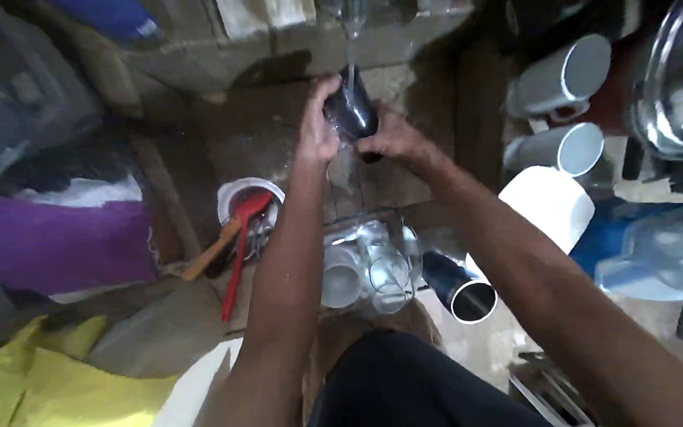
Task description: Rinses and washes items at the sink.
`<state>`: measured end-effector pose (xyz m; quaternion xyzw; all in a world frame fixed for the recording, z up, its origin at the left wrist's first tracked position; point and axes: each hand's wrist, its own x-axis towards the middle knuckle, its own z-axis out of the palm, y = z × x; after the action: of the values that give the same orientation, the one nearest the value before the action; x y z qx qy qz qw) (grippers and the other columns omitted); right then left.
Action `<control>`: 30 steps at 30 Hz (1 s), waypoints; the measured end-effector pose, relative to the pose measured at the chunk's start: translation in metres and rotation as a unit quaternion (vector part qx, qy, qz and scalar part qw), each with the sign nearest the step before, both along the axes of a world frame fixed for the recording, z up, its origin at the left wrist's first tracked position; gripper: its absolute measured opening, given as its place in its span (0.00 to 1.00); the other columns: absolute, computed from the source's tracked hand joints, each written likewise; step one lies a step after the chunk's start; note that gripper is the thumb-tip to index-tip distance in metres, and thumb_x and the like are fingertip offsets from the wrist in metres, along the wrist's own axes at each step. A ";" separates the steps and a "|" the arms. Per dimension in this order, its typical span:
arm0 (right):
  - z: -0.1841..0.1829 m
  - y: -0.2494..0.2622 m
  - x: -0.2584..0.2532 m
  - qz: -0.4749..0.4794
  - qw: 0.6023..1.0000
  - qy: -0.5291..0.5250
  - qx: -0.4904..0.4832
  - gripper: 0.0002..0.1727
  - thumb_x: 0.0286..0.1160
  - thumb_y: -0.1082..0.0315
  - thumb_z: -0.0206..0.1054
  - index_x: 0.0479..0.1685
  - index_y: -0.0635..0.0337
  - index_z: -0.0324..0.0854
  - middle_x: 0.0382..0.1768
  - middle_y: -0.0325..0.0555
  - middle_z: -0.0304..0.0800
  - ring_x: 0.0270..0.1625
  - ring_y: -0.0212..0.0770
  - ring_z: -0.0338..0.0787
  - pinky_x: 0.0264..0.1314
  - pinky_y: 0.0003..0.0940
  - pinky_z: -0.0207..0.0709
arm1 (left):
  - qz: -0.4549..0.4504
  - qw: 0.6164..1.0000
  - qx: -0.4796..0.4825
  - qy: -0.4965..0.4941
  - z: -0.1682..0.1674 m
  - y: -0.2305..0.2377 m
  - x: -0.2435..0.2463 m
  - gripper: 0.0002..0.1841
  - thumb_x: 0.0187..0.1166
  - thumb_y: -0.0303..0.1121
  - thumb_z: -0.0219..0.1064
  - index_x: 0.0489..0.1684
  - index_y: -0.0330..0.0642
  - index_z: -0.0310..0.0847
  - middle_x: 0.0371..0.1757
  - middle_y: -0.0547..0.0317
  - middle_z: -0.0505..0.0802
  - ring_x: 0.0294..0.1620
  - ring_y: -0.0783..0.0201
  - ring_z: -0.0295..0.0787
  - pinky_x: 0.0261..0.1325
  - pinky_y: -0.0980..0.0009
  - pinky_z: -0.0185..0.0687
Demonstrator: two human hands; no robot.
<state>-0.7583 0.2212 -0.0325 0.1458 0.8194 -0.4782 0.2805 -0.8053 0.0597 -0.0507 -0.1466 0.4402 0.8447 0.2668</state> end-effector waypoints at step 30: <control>-0.022 -0.020 0.009 -0.070 0.980 0.184 0.022 0.61 0.41 0.61 0.93 0.86 0.60 0.62 0.66 0.56 0.88 0.69 0.49 0.89 0.75 0.52 0.81 | -0.070 0.982 -0.165 0.063 0.017 -0.069 0.016 0.29 0.88 0.46 0.56 0.88 0.52 0.66 0.86 0.54 0.74 0.84 0.50 0.73 0.78 0.47 0.76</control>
<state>-0.7494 0.2014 -0.0549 0.1190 0.8551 -0.4970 0.0876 -0.7890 -0.0089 -0.0339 -0.1037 0.5990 0.7471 0.2691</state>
